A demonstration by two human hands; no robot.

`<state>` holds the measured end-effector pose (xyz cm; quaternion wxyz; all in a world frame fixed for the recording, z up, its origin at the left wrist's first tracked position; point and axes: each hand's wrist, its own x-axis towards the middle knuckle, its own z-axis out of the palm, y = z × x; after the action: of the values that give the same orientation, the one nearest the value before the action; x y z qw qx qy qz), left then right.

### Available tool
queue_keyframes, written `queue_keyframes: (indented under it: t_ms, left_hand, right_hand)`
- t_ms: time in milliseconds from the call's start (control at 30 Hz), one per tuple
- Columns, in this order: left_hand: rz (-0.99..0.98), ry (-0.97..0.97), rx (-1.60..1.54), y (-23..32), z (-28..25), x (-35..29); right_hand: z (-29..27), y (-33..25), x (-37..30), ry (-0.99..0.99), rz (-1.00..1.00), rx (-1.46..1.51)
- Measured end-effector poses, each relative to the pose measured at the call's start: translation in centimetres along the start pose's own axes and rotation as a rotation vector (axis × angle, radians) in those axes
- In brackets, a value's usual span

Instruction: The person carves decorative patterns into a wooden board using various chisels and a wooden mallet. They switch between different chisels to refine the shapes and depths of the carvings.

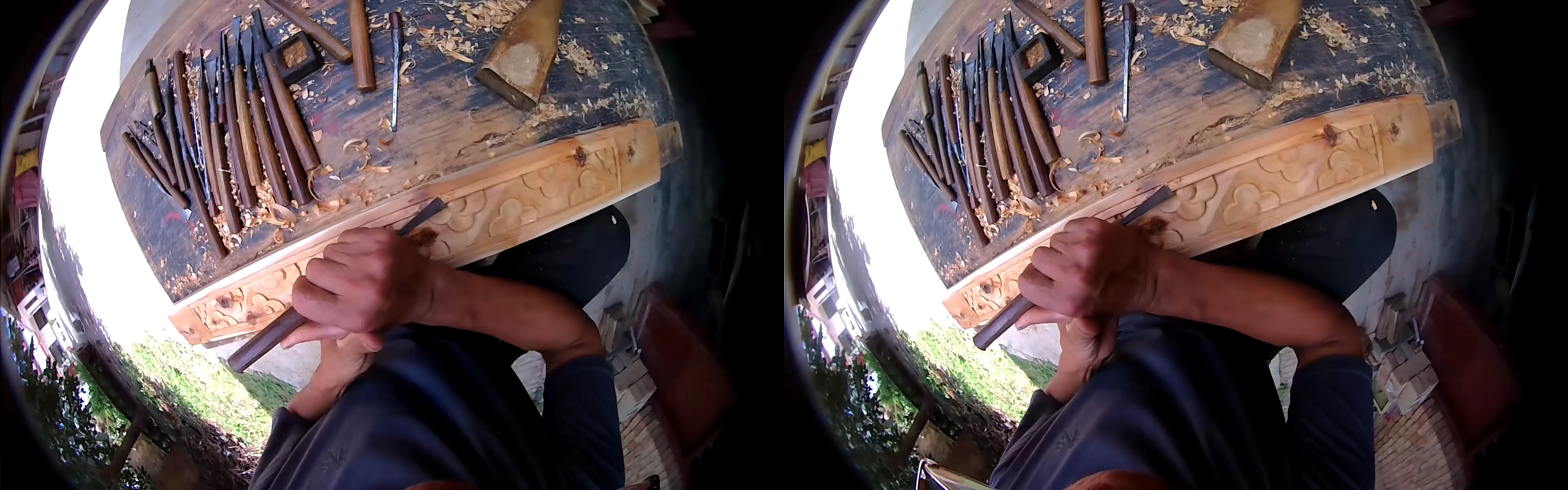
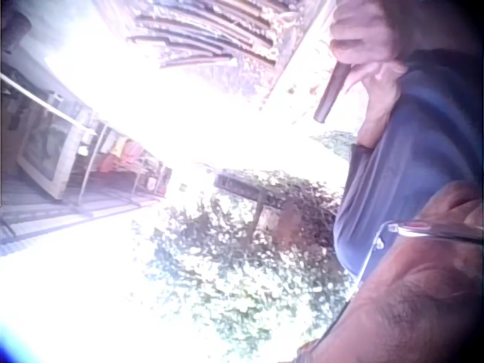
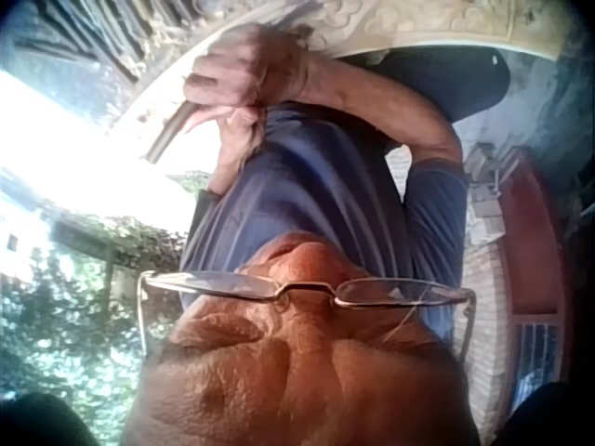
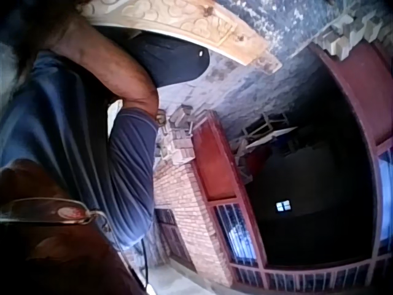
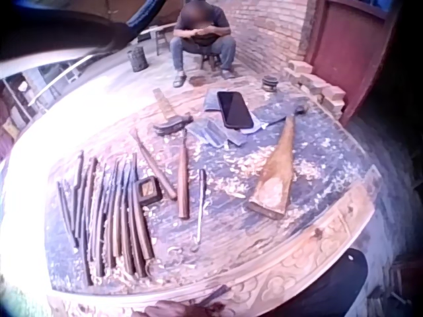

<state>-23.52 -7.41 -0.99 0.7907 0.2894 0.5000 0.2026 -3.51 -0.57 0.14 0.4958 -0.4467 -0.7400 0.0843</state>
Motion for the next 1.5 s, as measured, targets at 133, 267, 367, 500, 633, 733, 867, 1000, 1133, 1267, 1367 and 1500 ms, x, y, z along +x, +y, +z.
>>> queue_keyframes:
  t_ms: [133,267,367,500,633,733,867,1000,1133,1267,1367,1500]
  left_hand:
    - [0.155,-0.087,0.14,-2.2,-1.3,-0.4]
    - [0.259,-0.193,-0.139,-4.0,-2.5,0.1]
    - [0.236,-0.169,-0.036,-1.3,0.1,0.1]
    - [0.217,-0.102,0.172,-1.5,-0.7,-0.1]
    - [0.179,-0.07,0.131,-0.8,-0.6,0.2]
    - [0.088,-0.028,0.006,0.2,0.5,0.0]
    - [0.017,-0.005,-0.068,1.0,0.7,0.0]
    - [0.04,-0.014,-0.203,1.8,1.2,0.1]
    - [0.201,-0.161,-0.31,3.1,2.6,0.6]
    - [0.247,-0.126,-0.121,1.7,0.4,0.9]
    - [0.233,-0.146,-0.254,3.0,1.9,1.1]
    - [0.147,-0.117,-0.36,4.3,3.1,1.5]
  right_hand:
    - [-0.1,-0.5,-0.1,-0.005,-0.032,0.026]
    - [-0.1,-0.6,0.2,0.041,-0.04,0.066]
    - [-0.3,-0.4,0.4,0.052,-0.025,0.072]
    - [0.2,-0.4,0.3,0.054,-0.008,0.057]
    - [0.2,-0.1,0.2,0.047,0.003,0.027]
    - [0.2,-0.1,0.2,0.049,0.004,0.023]
    - [0.3,0.1,0.1,0.057,0.014,0.046]
    - [0.2,0.2,0.3,0.022,0.022,0.033]
    - [0.3,0.3,0.2,-0.012,0.044,0.022]
    - [0.4,0.3,0.2,-0.042,0.073,0.028]
    - [0.6,0.3,0.2,-0.054,0.099,0.026]
    - [0.5,0.5,0.3,-0.073,0.13,0.045]
